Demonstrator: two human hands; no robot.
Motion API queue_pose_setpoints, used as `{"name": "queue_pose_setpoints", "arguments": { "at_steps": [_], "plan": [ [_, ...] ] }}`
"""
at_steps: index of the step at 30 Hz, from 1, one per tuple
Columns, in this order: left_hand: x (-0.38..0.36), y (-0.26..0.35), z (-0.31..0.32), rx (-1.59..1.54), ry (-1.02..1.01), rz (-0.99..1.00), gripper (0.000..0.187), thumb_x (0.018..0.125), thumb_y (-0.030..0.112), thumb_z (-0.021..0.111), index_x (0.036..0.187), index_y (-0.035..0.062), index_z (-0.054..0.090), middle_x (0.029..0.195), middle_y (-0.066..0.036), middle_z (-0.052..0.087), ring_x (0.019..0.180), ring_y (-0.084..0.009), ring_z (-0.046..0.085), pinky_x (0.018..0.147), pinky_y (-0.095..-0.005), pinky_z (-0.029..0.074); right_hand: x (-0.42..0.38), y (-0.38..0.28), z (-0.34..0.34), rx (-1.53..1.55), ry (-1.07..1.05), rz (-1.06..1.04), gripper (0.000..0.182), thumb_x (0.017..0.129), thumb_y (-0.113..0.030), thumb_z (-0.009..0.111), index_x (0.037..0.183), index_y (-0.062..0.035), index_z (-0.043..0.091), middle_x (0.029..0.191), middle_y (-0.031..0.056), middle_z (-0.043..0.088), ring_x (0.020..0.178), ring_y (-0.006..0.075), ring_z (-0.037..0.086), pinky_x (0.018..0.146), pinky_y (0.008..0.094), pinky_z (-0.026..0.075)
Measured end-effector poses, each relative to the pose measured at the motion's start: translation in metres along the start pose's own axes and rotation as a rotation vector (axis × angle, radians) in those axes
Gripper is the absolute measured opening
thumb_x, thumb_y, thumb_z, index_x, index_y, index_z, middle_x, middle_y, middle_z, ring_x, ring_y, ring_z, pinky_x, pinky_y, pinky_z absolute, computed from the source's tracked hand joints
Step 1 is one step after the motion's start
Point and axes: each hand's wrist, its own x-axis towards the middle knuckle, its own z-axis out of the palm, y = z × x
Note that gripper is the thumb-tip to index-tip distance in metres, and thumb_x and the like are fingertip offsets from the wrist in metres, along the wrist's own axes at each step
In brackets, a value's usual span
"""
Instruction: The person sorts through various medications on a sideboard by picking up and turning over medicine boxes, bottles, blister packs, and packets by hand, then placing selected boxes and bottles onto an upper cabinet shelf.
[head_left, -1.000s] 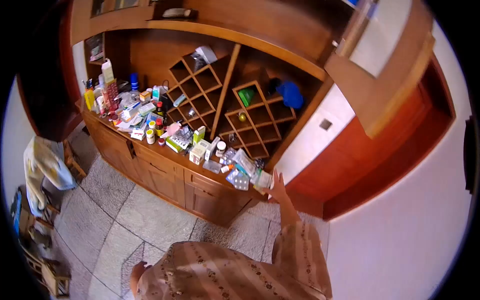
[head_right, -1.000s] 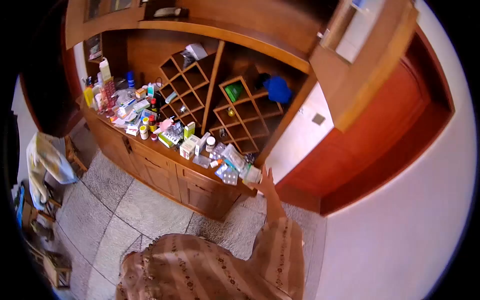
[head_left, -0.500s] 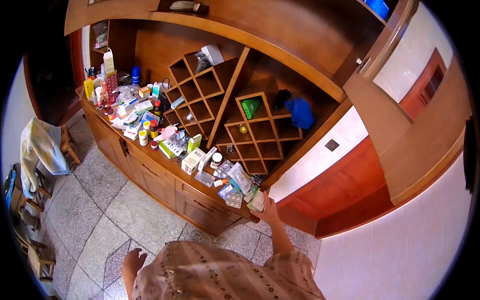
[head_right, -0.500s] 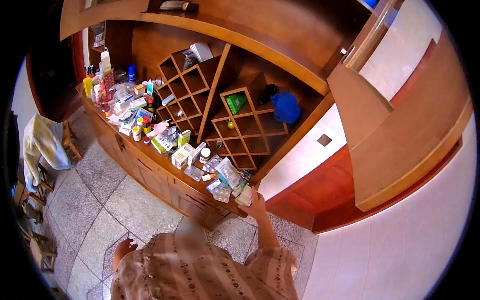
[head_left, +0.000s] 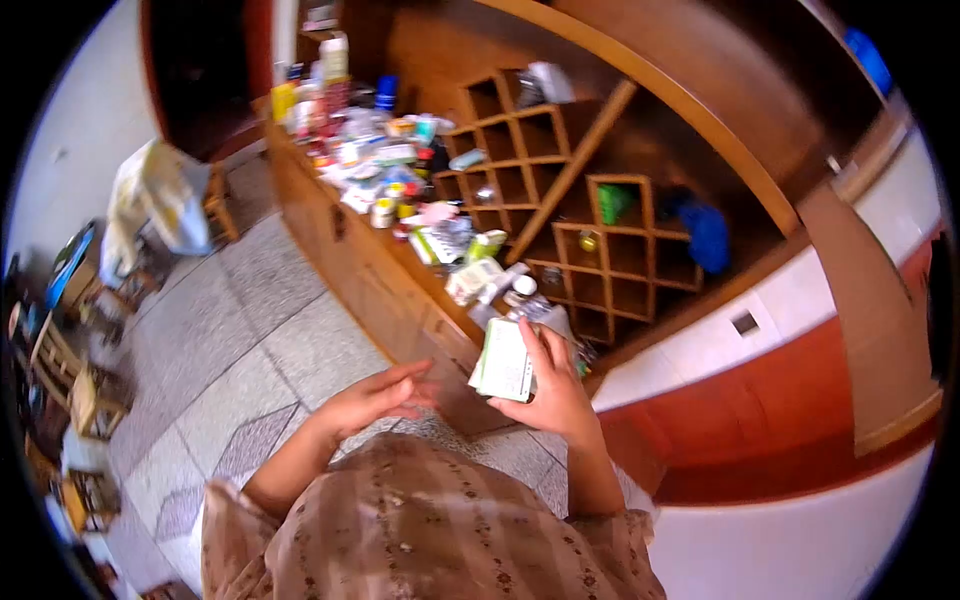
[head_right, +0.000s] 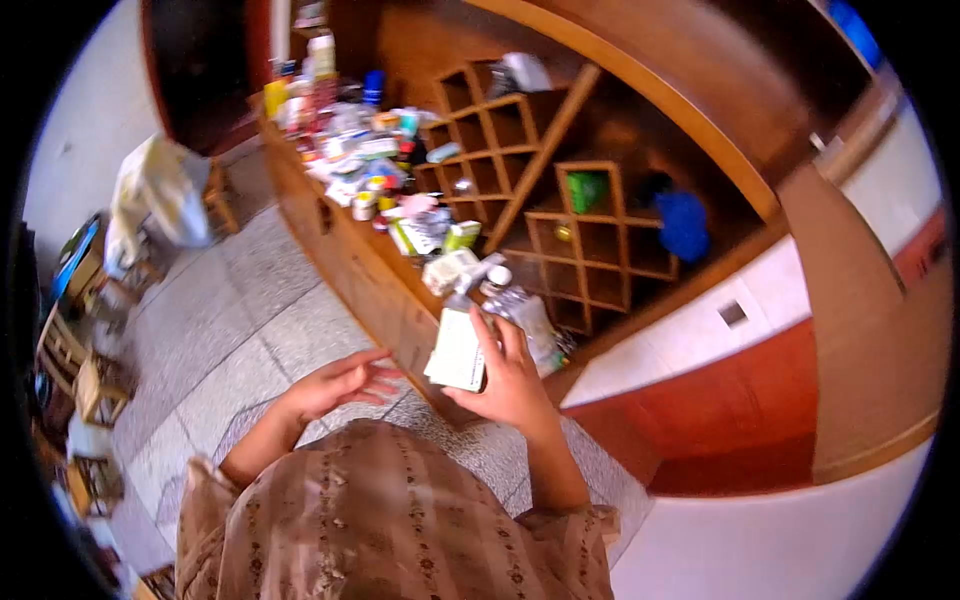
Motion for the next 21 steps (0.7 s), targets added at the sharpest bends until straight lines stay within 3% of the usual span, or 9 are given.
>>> {"name": "queue_pose_setpoints", "arguments": {
  "at_steps": [3, 4, 8, 10, 15, 18, 19, 21],
  "plan": [
    [0.005, 0.013, 0.015, -0.439, -0.11, 0.26, 0.088, 0.084, 0.059, 0.05, 0.145, 0.0067, 0.015, 0.14, -0.016, 0.036, 0.127, -0.0269, 0.04, 0.101, -0.0445, 0.039, 0.042, -0.057, 0.012, 0.023, -0.037, -0.233, 0.098, 0.058, -0.031, 0.083, 0.139, -0.0045, 0.032, 0.129, 0.0196, 0.037, 0.116, 0.0387, 0.043, 0.096, 0.0459, 0.038],
    [-0.002, 0.014, 0.017, -0.52, -0.067, 0.312, 0.089, 0.08, 0.059, 0.055, 0.143, 0.0066, 0.02, 0.139, -0.015, 0.038, 0.126, -0.0286, 0.041, 0.1, -0.0449, 0.04, 0.052, -0.072, 0.016, 0.041, -0.066, -0.285, 0.098, 0.059, -0.032, 0.083, 0.138, -0.0043, 0.033, 0.13, 0.0193, 0.037, 0.116, 0.0386, 0.043, 0.096, 0.0462, 0.038],
    [-0.051, -0.01, 0.006, -0.637, 0.032, 0.353, 0.084, 0.077, 0.049, 0.065, 0.139, 0.0065, 0.027, 0.136, -0.012, 0.042, 0.124, -0.0293, 0.044, 0.101, -0.0449, 0.04, 0.068, -0.113, 0.044, 0.155, -0.181, -0.415, 0.102, 0.059, -0.037, 0.083, 0.14, -0.0041, 0.03, 0.134, 0.0198, 0.034, 0.121, 0.0394, 0.04, 0.098, 0.0466, 0.037],
    [-0.071, -0.005, 0.014, -0.661, 0.127, 0.365, 0.085, 0.077, 0.048, 0.066, 0.139, 0.0063, 0.027, 0.135, -0.012, 0.042, 0.124, -0.0288, 0.044, 0.102, -0.0441, 0.04, 0.076, -0.126, 0.046, 0.254, -0.266, -0.467, 0.104, 0.06, -0.044, 0.081, 0.141, -0.0057, 0.028, 0.141, 0.0197, 0.027, 0.127, 0.0383, 0.033, 0.103, 0.0447, 0.033],
    [-0.105, -0.005, 0.02, -0.601, 0.287, 0.423, 0.086, 0.078, 0.051, 0.062, 0.14, 0.0067, 0.023, 0.136, -0.012, 0.04, 0.125, -0.0269, 0.042, 0.103, -0.0418, 0.04, 0.085, -0.144, 0.066, 0.313, -0.334, -0.605, 0.105, 0.06, -0.045, 0.081, 0.14, -0.004, 0.028, 0.142, 0.0203, 0.024, 0.127, 0.0367, 0.034, 0.103, 0.0439, 0.033],
    [-0.113, -0.005, 0.018, -0.647, 0.327, 0.449, 0.087, 0.078, 0.062, 0.052, 0.14, 0.0075, 0.025, 0.132, -0.014, 0.044, 0.119, -0.0279, 0.049, 0.097, -0.0417, 0.044, 0.084, -0.149, 0.076, 0.415, -0.247, -0.57, 0.104, 0.06, -0.045, 0.082, 0.14, -0.004, 0.029, 0.141, 0.0202, 0.025, 0.125, 0.0337, 0.036, 0.101, 0.0408, 0.035],
    [-0.114, -0.004, 0.016, -0.652, 0.33, 0.458, 0.087, 0.078, 0.062, 0.052, 0.14, 0.0075, 0.025, 0.132, -0.014, 0.044, 0.119, -0.0279, 0.049, 0.097, -0.0417, 0.044, 0.081, -0.149, 0.078, 0.785, -0.294, -0.401, 0.103, 0.062, -0.046, 0.081, 0.14, -0.0027, 0.029, 0.137, 0.018, 0.031, 0.122, 0.0315, 0.04, 0.1, 0.0405, 0.036],
    [-0.115, -0.001, 0.007, -0.543, 0.08, 0.555, 0.091, 0.076, 0.072, 0.04, 0.139, 0.0073, 0.028, 0.127, -0.017, 0.049, 0.109, -0.0296, 0.055, 0.089, -0.0415, 0.048, 0.077, -0.148, 0.084, 1.494, -0.369, 0.008, 0.1, 0.066, -0.048, 0.079, 0.139, 0.0001, 0.029, 0.13, 0.0137, 0.044, 0.116, 0.027, 0.046, 0.098, 0.0398, 0.037]
  ]
}}
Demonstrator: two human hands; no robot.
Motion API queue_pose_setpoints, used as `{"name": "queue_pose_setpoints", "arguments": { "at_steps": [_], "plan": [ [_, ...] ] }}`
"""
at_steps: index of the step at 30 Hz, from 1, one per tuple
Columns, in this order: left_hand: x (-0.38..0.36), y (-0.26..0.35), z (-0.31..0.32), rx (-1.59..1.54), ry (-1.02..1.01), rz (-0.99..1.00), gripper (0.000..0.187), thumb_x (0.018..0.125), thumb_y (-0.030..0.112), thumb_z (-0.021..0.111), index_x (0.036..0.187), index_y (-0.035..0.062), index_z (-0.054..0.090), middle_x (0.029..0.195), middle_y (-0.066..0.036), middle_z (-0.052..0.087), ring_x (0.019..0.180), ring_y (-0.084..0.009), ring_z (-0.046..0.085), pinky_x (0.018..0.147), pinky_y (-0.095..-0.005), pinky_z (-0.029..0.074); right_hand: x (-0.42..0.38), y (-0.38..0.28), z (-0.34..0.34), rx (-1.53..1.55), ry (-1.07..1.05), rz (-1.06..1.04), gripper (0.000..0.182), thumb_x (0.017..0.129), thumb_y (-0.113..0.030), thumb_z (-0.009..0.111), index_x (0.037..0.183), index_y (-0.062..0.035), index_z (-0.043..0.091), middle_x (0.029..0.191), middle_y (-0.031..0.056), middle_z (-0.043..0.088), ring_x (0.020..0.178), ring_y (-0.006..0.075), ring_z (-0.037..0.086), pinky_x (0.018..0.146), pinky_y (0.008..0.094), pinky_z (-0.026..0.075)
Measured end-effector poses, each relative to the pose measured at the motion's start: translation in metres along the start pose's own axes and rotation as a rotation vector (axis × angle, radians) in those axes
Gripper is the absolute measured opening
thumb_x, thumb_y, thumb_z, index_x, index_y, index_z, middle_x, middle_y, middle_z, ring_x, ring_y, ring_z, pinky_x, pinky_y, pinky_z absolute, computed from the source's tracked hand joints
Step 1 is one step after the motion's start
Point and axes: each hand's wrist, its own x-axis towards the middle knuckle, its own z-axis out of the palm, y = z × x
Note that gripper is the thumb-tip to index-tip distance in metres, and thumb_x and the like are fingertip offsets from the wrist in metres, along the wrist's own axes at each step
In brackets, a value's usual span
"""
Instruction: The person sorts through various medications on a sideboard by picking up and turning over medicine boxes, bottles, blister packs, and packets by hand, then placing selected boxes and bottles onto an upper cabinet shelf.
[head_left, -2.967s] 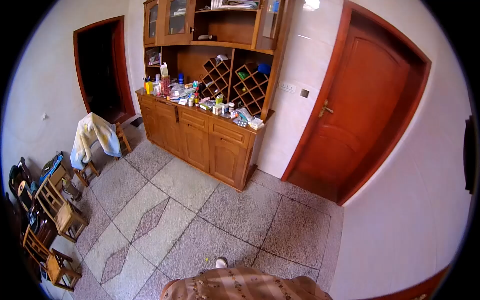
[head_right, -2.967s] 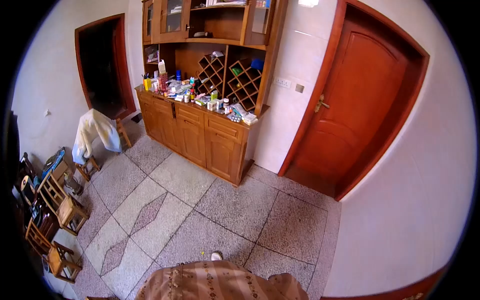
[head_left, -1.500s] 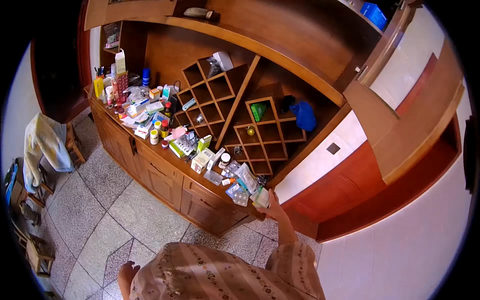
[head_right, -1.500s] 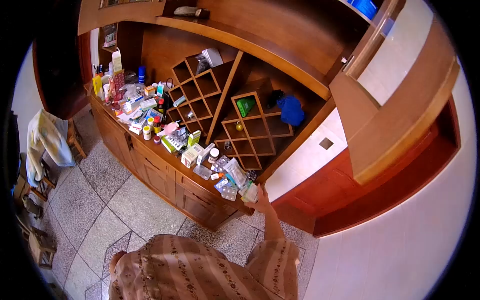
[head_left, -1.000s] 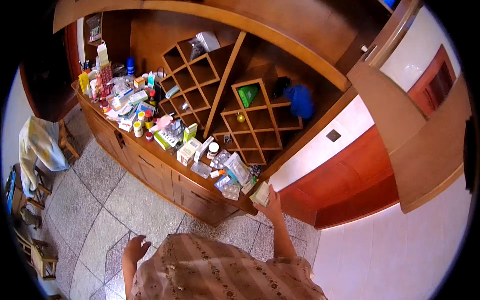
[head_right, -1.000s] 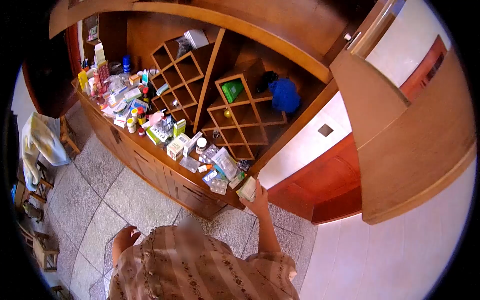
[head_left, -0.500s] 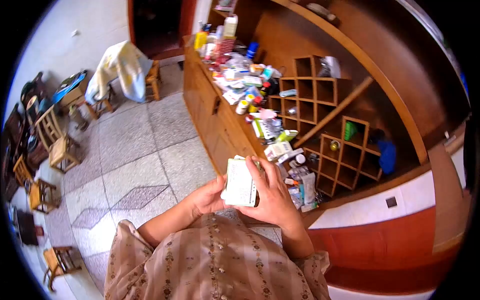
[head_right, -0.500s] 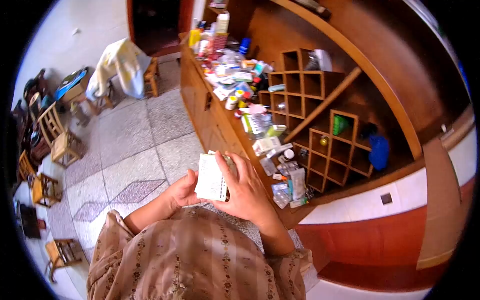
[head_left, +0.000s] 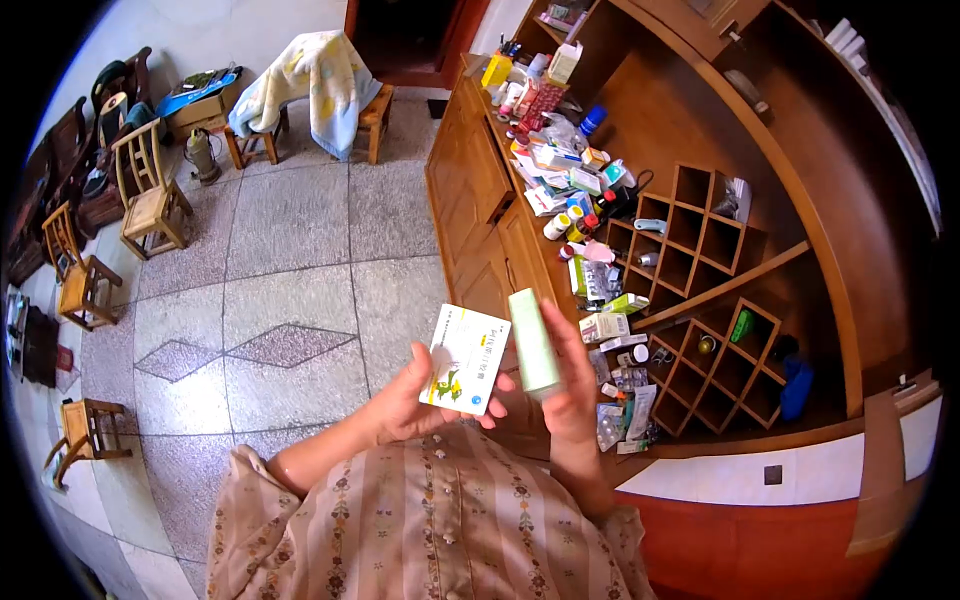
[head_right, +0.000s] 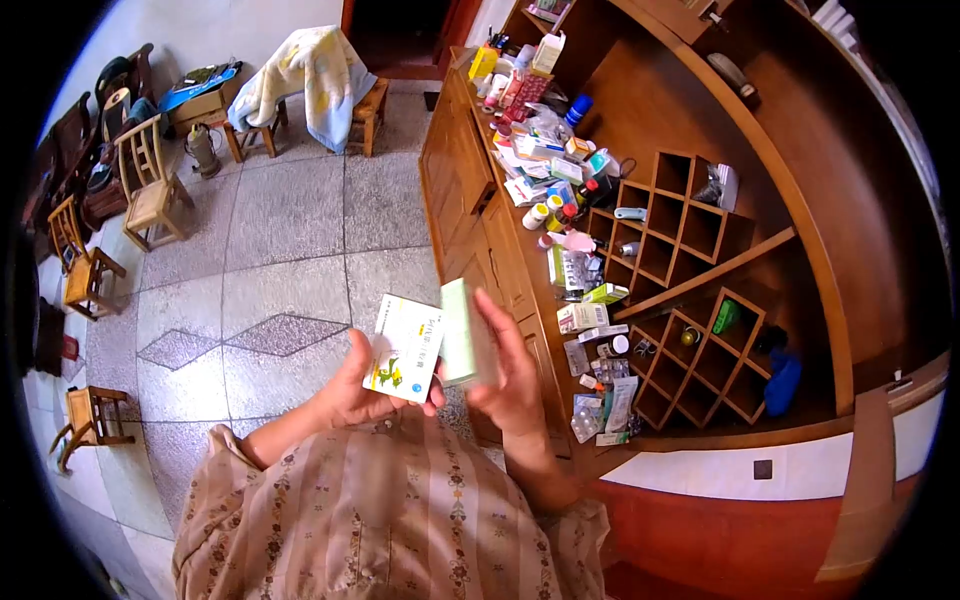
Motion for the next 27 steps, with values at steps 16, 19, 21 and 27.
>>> {"name": "queue_pose_setpoints", "arguments": {
  "at_steps": [16, 19, 21, 27],
  "plan": [
    [0.004, 0.015, -0.015, 0.04, 0.34, 0.25, 0.093, 0.074, 0.076, 0.043, 0.135, 0.0055, 0.035, 0.123, -0.017, 0.052, 0.1, -0.0298, 0.059, 0.085, -0.0423, 0.048, 0.002, 0.008, -0.008, 0.675, 0.062, 0.274, 0.095, 0.08, -0.076, 0.035, 0.139, -0.0021, 0.03, 0.136, 0.0236, 0.04, 0.117, 0.0332, 0.048, 0.091, 0.0431, 0.043],
    [0.004, 0.029, -0.008, 0.02, 0.346, 0.277, 0.084, 0.077, 0.061, 0.057, 0.134, 0.0038, 0.034, 0.129, -0.02, 0.048, 0.1, -0.031, 0.06, 0.082, -0.0442, 0.05, 0.003, 0.011, -0.006, 0.716, 0.075, 0.308, 0.09, 0.082, -0.073, 0.033, 0.138, -0.0023, 0.03, 0.136, 0.0224, 0.04, 0.118, 0.0352, 0.047, 0.09, 0.0429, 0.044],
    [0.007, 0.035, -0.003, -0.029, 0.371, 0.268, 0.081, 0.074, 0.047, 0.059, 0.138, 0.0045, 0.031, 0.129, -0.025, 0.046, 0.09, -0.0312, 0.063, 0.07, -0.0442, 0.054, 0.004, 0.013, -0.005, 0.718, 0.125, 0.303, 0.086, 0.085, -0.071, 0.031, 0.138, -0.0025, 0.031, 0.136, 0.0208, 0.041, 0.118, 0.0369, 0.047, 0.088, 0.0421, 0.046],
    [0.003, 0.035, -0.003, -0.099, 0.262, 0.157, 0.075, 0.075, 0.044, 0.057, 0.132, -0.0014, 0.038, 0.126, -0.027, 0.046, 0.087, -0.0362, 0.063, 0.068, -0.0484, 0.055, 0.004, 0.016, -0.003, 0.767, 0.111, 0.307, 0.088, 0.085, -0.071, 0.03, 0.14, -0.0014, 0.026, 0.137, 0.026, 0.036, 0.118, 0.0422, 0.046, 0.088, 0.0478, 0.047]
  ]
}}
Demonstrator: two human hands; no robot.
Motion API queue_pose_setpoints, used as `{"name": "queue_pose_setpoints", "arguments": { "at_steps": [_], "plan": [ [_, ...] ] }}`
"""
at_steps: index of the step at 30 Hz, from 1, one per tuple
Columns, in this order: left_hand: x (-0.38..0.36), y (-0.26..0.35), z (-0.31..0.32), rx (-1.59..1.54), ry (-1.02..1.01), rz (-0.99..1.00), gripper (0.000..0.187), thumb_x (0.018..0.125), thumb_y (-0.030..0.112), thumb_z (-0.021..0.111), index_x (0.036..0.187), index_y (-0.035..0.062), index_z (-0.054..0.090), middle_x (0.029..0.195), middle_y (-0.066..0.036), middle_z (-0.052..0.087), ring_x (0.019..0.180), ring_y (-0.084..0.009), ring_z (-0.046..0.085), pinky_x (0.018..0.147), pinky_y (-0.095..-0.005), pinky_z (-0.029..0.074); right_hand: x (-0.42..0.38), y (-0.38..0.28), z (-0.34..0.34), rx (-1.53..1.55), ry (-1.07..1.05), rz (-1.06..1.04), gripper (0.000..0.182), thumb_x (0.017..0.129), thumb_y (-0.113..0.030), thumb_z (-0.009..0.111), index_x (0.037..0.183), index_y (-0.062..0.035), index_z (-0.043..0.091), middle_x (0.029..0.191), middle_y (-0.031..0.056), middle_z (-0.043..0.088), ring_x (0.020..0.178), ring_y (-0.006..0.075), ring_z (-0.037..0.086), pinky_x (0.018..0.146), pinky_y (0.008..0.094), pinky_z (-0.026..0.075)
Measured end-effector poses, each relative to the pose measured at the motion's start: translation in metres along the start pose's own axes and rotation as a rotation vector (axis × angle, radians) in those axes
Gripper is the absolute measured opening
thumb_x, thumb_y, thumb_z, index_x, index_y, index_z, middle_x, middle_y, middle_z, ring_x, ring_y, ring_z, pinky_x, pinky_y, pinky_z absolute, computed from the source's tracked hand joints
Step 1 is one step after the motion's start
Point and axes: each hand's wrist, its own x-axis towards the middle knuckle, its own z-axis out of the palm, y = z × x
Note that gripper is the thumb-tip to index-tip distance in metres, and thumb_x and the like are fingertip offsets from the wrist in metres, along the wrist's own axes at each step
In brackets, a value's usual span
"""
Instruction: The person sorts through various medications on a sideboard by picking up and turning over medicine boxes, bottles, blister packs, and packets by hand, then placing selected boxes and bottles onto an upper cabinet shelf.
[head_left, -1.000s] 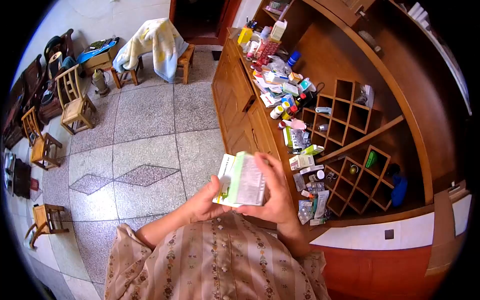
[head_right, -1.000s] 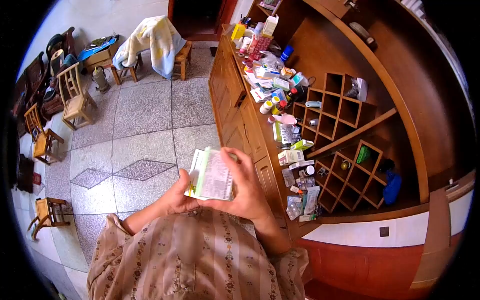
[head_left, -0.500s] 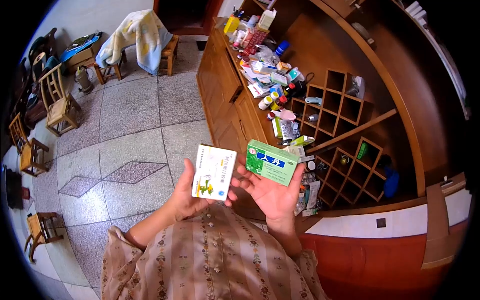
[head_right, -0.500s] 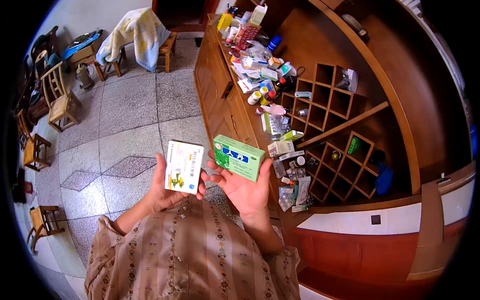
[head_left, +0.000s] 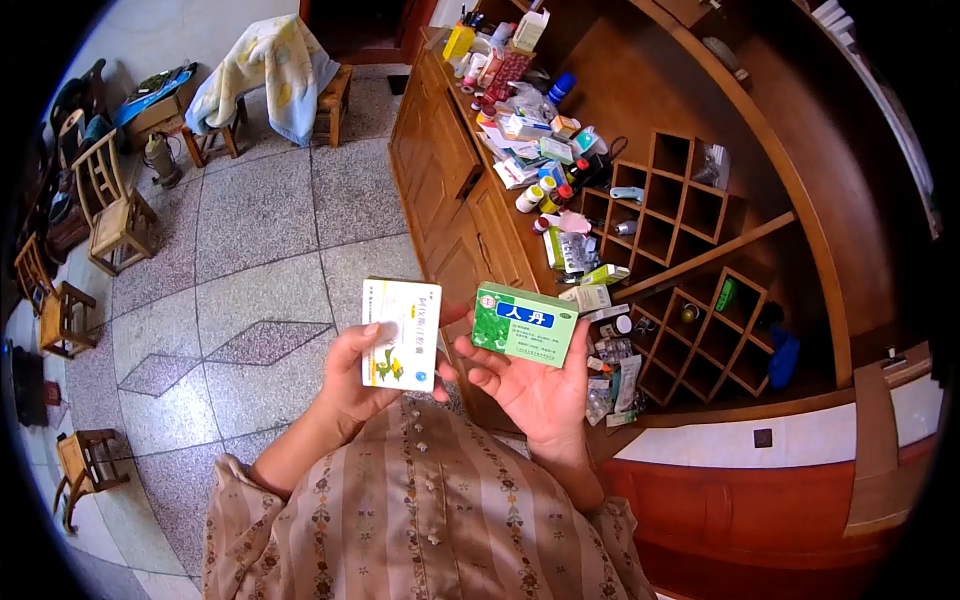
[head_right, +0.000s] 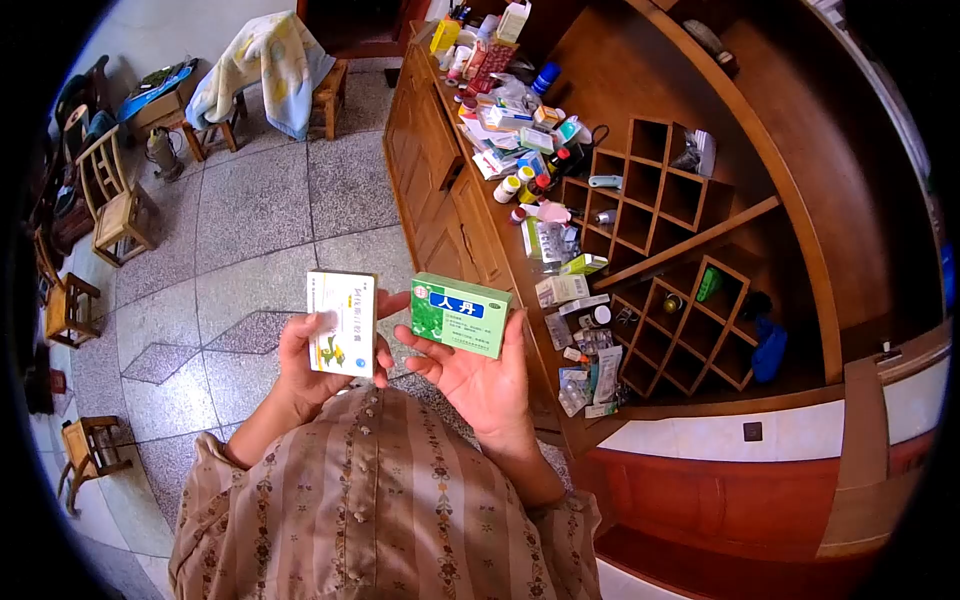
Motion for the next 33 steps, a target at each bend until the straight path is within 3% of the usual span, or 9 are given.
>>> {"name": "queue_pose_setpoints", "arguments": {
  "at_steps": [2, 4, 7, 11, 14, 18, 21, 26, 33],
  "plan": [
    [-0.003, -0.002, -0.008, -0.036, -0.058, -0.057, 0.071, 0.077, 0.042, 0.057, 0.128, -0.0046, 0.042, 0.108, -0.026, 0.058, 0.089, -0.0412, 0.062, 0.072, -0.0527, 0.054, 0.0, 0.002, 0.007, -0.073, 0.009, 0.035, 0.087, 0.086, -0.07, 0.025, 0.138, -0.0013, 0.029, 0.135, 0.0236, 0.039, 0.117, 0.0411, 0.047, 0.09, 0.0479, 0.046],
    [-0.006, -0.001, -0.011, -0.036, -0.062, -0.084, 0.072, 0.077, 0.042, 0.058, 0.128, -0.0048, 0.042, 0.106, -0.026, 0.059, 0.09, -0.0417, 0.062, 0.073, -0.0527, 0.053, -0.001, 0.004, 0.016, -0.169, 0.048, 0.068, 0.087, 0.087, -0.071, 0.019, 0.135, -0.0001, 0.033, 0.129, 0.0221, 0.047, 0.113, 0.039, 0.052, 0.092, 0.0477, 0.046],
    [-0.009, -0.002, -0.017, -0.047, -0.091, -0.116, 0.072, 0.076, 0.043, 0.058, 0.128, -0.0051, 0.043, 0.105, -0.027, 0.059, 0.09, -0.0423, 0.062, 0.074, -0.0529, 0.053, -0.002, 0.004, 0.008, -0.22, -0.021, 0.076, 0.085, 0.088, -0.068, 0.017, 0.134, 0.0006, 0.035, 0.125, 0.0219, 0.051, 0.109, 0.0372, 0.056, 0.091, 0.0466, 0.046],
    [-0.01, 0.0, -0.015, -0.021, -0.151, -0.081, 0.074, 0.076, 0.044, 0.059, 0.129, -0.005, 0.042, 0.103, -0.026, 0.06, 0.092, -0.0425, 0.061, 0.077, -0.0526, 0.053, -0.002, 0.01, 0.003, -0.314, 0.043, 0.01, 0.077, 0.092, -0.062, 0.017, 0.131, 0.0013, 0.039, 0.118, 0.0208, 0.056, 0.103, 0.0342, 0.06, 0.089, 0.0462, 0.048],
    [-0.011, 0.001, -0.01, -0.038, -0.158, -0.072, 0.078, 0.075, 0.043, 0.06, 0.133, -0.0044, 0.037, 0.119, -0.023, 0.054, 0.098, -0.0434, 0.059, 0.076, -0.0538, 0.052, -0.002, 0.015, 0.001, -0.507, 0.029, -0.071, 0.065, 0.096, -0.054, 0.023, 0.125, 0.0002, 0.044, 0.111, 0.0202, 0.06, 0.093, 0.0323, 0.064, 0.081, 0.0437, 0.052],
    [-0.012, 0.0, -0.007, -0.059, -0.143, -0.067, 0.08, 0.075, 0.041, 0.061, 0.135, -0.0039, 0.034, 0.131, -0.018, 0.047, 0.103, -0.0449, 0.056, 0.075, -0.0552, 0.052, -0.011, 0.013, 0.001, -0.59, 0.089, -0.193, 0.056, 0.099, -0.044, 0.026, 0.123, 0.0025, 0.045, 0.11, 0.0179, 0.06, 0.094, 0.0259, 0.062, 0.08, 0.0379, 0.052],
    [-0.015, -0.004, -0.009, -0.033, -0.158, -0.065, 0.077, 0.077, 0.045, 0.058, 0.133, -0.0032, 0.038, 0.13, -0.017, 0.047, 0.098, -0.0488, 0.057, 0.068, -0.0564, 0.053, -0.015, 0.012, 0.0, -0.654, 0.099, -0.265, 0.049, 0.099, -0.039, 0.032, 0.121, 0.0029, 0.045, 0.104, 0.014, 0.06, 0.09, 0.0215, 0.062, 0.078, 0.0334, 0.051],
    [-0.016, -0.003, -0.009, -0.053, -0.181, -0.087, 0.078, 0.076, 0.045, 0.058, 0.133, -0.0033, 0.038, 0.128, -0.018, 0.048, 0.099, -0.0492, 0.057, 0.069, -0.0568, 0.052, -0.018, 0.01, 0.007, -0.819, 0.177, -0.41, 0.046, 0.098, -0.036, 0.038, 0.119, 0.0044, 0.046, 0.099, 0.0082, 0.059, 0.09, 0.0131, 0.058, 0.079, 0.0274, 0.047],
    [-0.022, -0.004, -0.008, -0.044, -0.135, -0.096, 0.078, 0.074, 0.047, 0.06, 0.131, -0.0029, 0.042, 0.119, -0.023, 0.053, 0.099, -0.0487, 0.057, 0.076, -0.0554, 0.051, -0.018, 0.008, 0.01, -0.909, 0.151, -0.468, 0.044, 0.098, -0.032, 0.043, 0.119, 0.006, 0.047, 0.097, 0.0093, 0.061, 0.082, 0.0134, 0.061, 0.071, 0.0261, 0.05]
  ]
}}
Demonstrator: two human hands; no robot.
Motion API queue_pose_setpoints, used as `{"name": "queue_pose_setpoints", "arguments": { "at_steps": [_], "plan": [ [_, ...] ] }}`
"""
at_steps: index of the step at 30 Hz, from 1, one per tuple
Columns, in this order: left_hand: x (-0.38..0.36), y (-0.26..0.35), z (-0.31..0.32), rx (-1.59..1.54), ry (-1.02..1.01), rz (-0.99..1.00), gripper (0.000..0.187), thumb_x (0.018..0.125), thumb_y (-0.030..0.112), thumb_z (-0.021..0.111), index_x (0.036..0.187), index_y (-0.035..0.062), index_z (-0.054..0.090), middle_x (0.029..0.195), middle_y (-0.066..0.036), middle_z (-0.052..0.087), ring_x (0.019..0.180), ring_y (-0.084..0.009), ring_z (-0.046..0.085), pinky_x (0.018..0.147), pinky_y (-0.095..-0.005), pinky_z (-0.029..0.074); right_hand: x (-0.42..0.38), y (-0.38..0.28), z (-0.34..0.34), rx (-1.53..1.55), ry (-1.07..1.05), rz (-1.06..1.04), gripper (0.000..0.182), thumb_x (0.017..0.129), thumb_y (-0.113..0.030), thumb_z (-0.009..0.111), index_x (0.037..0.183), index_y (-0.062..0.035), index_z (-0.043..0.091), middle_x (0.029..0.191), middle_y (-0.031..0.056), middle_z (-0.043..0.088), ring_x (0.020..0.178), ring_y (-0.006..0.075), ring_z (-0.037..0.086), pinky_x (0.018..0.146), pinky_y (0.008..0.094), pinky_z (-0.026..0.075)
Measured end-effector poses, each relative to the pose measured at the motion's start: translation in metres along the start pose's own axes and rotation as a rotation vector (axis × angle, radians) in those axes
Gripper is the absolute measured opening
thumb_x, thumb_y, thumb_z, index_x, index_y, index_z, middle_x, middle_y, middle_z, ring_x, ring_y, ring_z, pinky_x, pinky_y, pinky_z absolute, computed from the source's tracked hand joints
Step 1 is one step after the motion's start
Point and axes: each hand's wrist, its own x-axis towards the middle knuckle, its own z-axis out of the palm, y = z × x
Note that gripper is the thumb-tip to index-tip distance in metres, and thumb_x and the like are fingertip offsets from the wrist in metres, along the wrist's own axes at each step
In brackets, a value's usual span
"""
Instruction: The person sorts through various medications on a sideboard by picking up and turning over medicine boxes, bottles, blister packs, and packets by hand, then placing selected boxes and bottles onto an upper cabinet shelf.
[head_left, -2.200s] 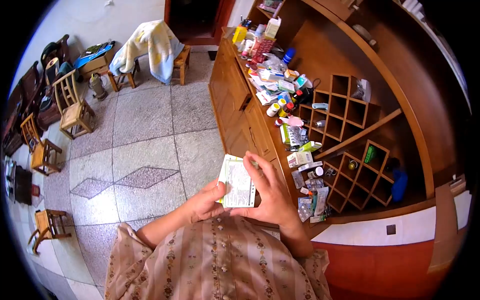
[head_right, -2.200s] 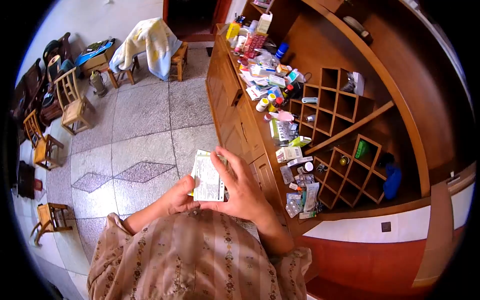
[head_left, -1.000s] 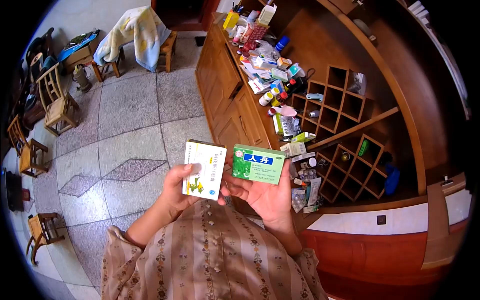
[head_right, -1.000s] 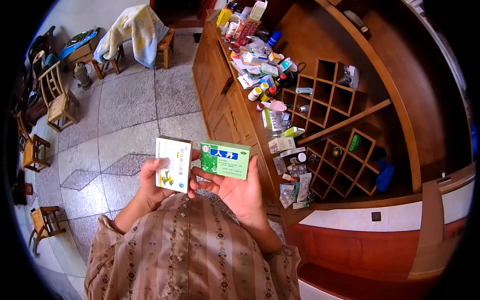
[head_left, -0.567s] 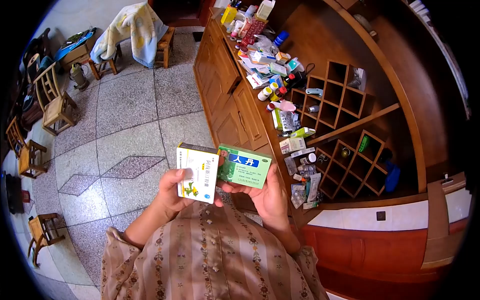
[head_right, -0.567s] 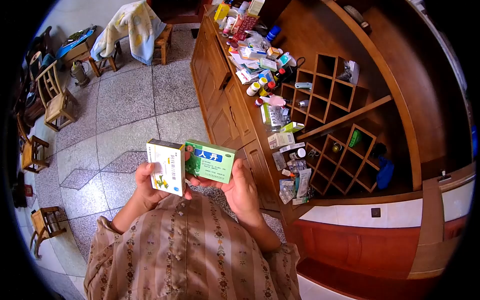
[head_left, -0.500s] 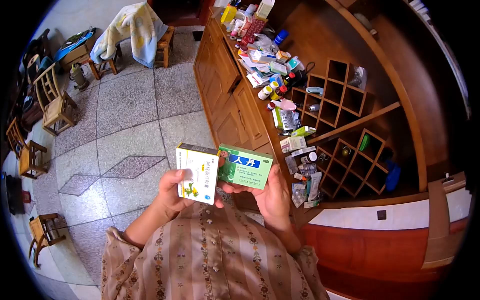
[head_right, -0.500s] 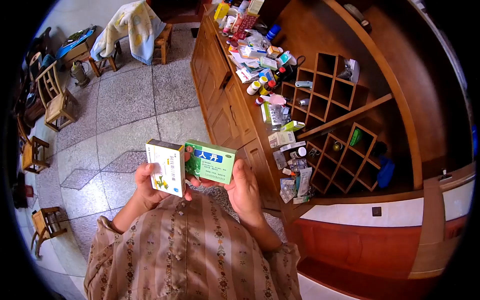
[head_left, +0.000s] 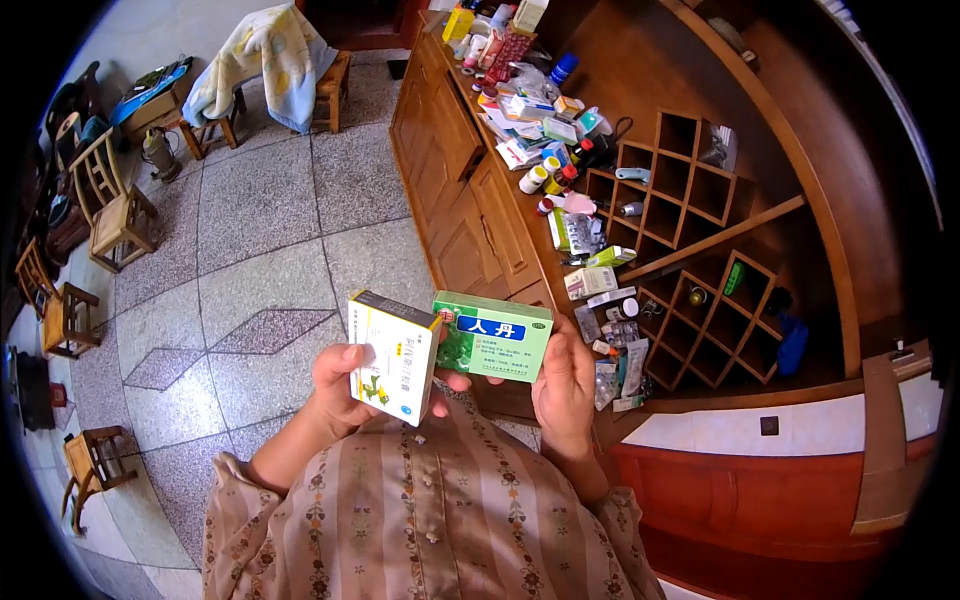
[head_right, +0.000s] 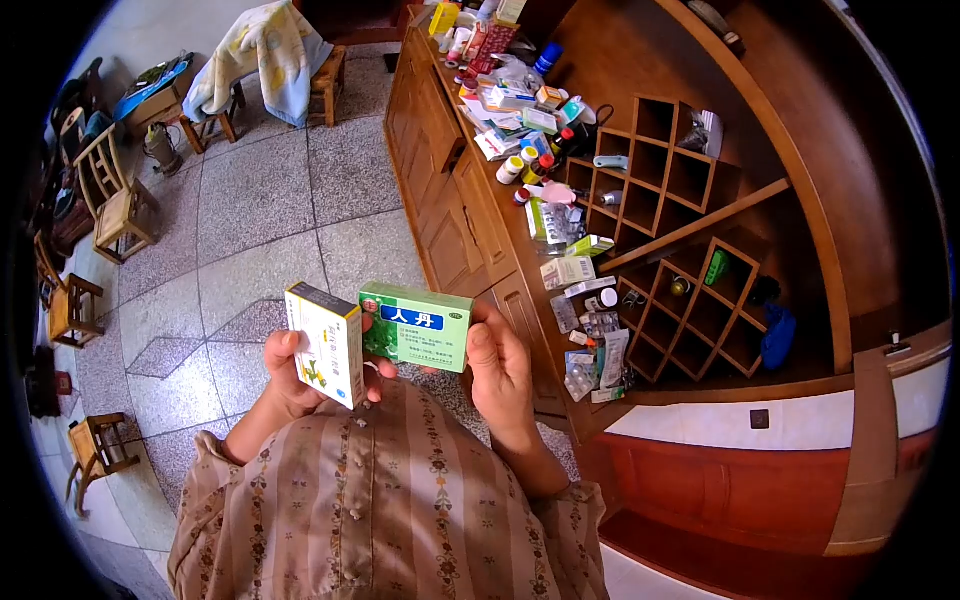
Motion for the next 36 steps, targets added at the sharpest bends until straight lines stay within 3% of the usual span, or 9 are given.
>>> {"name": "queue_pose_setpoints", "arguments": {
  "at_steps": [19, 21, 25, 27, 36],
  "plan": [
    [0.001, -0.002, 0.009, 0.034, 0.035, -0.011, 0.076, 0.074, 0.047, 0.059, 0.13, -0.0022, 0.044, 0.113, -0.029, 0.057, 0.1, -0.0477, 0.057, 0.086, -0.054, 0.047, 0.0, 0.0, -0.009, -0.012, -0.01, 0.004, 0.038, 0.098, -0.029, 0.043, 0.114, 0.0053, 0.051, 0.089, 0.0078, 0.063, 0.075, 0.0119, 0.059, 0.068, 0.0243, 0.047],
    [0.002, -0.003, 0.004, -0.032, -0.064, -0.036, 0.083, 0.075, 0.043, 0.058, 0.135, -0.0077, 0.032, 0.122, -0.032, 0.049, 0.107, -0.0453, 0.055, 0.089, -0.0489, 0.048, 0.0, 0.0, -0.01, -0.011, -0.006, 0.009, 0.038, 0.098, -0.029, 0.044, 0.114, 0.0051, 0.051, 0.089, 0.0076, 0.063, 0.075, 0.0117, 0.059, 0.069, 0.024, 0.047],
    [0.002, -0.002, 0.009, -0.03, -0.065, -0.055, 0.084, 0.075, 0.043, 0.058, 0.137, -0.0072, 0.03, 0.12, -0.033, 0.05, 0.106, -0.0448, 0.056, 0.09, -0.0475, 0.047, 0.0, 0.002, -0.013, -0.02, -0.011, 0.026, 0.038, 0.098, -0.03, 0.045, 0.113, 0.0047, 0.052, 0.09, 0.0065, 0.062, 0.078, 0.0107, 0.059, 0.07, 0.0233, 0.046],
    [0.002, -0.003, 0.013, 0.024, 0.04, -0.024, 0.077, 0.074, 0.048, 0.059, 0.131, -0.0014, 0.044, 0.111, -0.033, 0.056, 0.098, -0.0478, 0.058, 0.086, -0.0517, 0.047, 0.001, 0.003, -0.014, -0.022, -0.016, 0.033, 0.038, 0.097, -0.03, 0.045, 0.113, 0.0046, 0.052, 0.091, 0.0062, 0.062, 0.08, 0.0102, 0.058, 0.072, 0.023, 0.046],
    [0.0, -0.002, 0.01, 0.011, 0.042, -0.001, 0.076, 0.075, 0.045, 0.059, 0.131, -0.0031, 0.043, 0.112, -0.032, 0.056, 0.1, -0.0488, 0.057, 0.086, -0.0529, 0.048, 0.005, 0.002, -0.01, -0.037, 0.015, 0.038, 0.036, 0.098, -0.028, 0.045, 0.113, 0.0042, 0.053, 0.095, 0.0044, 0.061, 0.084, 0.0085, 0.056, 0.075, 0.0219, 0.044]
  ]
}}
